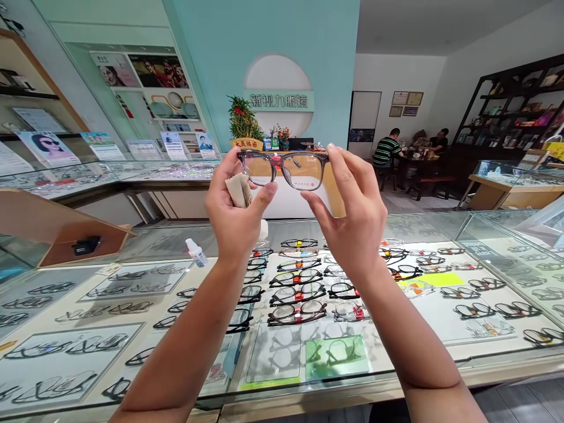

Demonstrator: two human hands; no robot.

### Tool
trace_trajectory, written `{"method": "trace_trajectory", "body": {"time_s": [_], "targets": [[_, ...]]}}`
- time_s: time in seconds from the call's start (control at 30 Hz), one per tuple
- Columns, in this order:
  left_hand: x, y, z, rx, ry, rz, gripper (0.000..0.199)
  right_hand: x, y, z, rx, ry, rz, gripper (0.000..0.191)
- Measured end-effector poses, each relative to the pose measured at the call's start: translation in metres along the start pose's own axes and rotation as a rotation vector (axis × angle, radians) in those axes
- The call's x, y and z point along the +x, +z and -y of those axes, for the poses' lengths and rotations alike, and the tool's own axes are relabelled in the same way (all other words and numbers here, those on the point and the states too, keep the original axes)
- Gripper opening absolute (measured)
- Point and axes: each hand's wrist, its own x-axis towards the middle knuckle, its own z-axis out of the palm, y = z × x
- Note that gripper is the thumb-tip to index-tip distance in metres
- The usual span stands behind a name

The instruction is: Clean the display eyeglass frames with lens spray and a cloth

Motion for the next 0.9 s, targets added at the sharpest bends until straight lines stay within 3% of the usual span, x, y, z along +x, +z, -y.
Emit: {"method": "trace_trajectory", "body": {"time_s": [0.27, 0.47, 0.63, 0.9], "targets": [[-0.004, -0.003, -0.013, 0.143, 0.146, -0.144, 0.083, 0.005, 0.003, -0.01, 0.356, 0.19, 0.129, 0.052], [-0.005, -0.003, -0.011, 0.168, 0.138, -0.118, 0.088, 0.009, 0.005, -0.013, 0.465, 0.301, 0.048, 0.041], [-0.006, -0.003, -0.012, 0.165, 0.277, -0.152, 0.083, 0.01, 0.007, -0.025, 0.478, 0.317, 0.066, 0.042], [-0.005, -0.004, -0.017, 0.175, 0.204, -0.112, 0.08, 0.014, 0.008, -0.04, 0.613, 0.442, 0.063, 0.035]]}}
